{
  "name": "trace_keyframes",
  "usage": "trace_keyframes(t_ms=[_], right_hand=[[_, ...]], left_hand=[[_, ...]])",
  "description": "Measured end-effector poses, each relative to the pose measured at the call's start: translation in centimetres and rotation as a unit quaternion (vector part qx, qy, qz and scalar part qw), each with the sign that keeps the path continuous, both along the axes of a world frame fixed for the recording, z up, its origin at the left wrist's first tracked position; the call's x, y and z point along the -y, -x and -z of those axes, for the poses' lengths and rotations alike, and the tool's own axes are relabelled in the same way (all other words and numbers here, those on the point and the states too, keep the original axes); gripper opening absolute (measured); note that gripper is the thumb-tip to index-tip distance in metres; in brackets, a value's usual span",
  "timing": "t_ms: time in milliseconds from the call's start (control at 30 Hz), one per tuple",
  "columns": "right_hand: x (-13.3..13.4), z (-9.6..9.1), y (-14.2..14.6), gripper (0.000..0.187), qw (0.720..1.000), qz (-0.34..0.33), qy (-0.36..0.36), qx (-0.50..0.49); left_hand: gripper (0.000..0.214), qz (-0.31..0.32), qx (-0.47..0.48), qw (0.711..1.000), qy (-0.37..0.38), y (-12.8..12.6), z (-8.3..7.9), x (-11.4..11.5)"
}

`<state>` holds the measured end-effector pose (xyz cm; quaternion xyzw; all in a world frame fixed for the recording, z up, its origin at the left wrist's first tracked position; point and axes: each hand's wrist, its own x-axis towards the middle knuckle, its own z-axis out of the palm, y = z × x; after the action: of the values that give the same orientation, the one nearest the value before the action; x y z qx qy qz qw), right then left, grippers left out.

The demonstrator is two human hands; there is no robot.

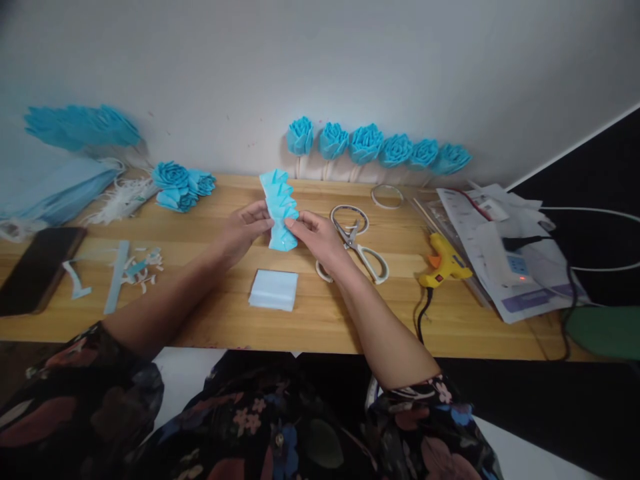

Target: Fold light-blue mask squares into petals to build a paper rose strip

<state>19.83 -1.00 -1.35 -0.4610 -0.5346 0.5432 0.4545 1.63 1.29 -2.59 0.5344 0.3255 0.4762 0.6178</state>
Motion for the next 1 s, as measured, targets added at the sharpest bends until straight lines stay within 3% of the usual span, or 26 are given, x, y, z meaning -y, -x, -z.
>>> trace_keyframes(t_ms=[233, 667, 900, 1000], right_hand=[[-0.3, 1.1, -0.2, 0.029, 1.000, 0.013, -0.002, 0.017], [-0.5, 0.5, -0.6, 0.029, 0.999, 0.014, -0.028, 0.038], [-1.6, -1.9, -4.4, 0.038, 0.977, 0.188, -0.095, 0.024], [-1.9, -2.4, -6.1, 0.039, 0.968, 0.223, -0.112, 0.033]], left_hand=[[0.033, 0.010, -0.004, 1.000, -0.009, -0.1, -0.1, 0.0], [0.048, 0.023, 0.008, 1.000, 0.019, 0.4, 1.1, -1.1], [0.048, -0.077, -0.077, 0.994, 0.014, 1.6, 1.6, -2.4], [0.048, -0.116, -0.126, 0.985, 0.015, 1.9, 1.4, -2.6]])
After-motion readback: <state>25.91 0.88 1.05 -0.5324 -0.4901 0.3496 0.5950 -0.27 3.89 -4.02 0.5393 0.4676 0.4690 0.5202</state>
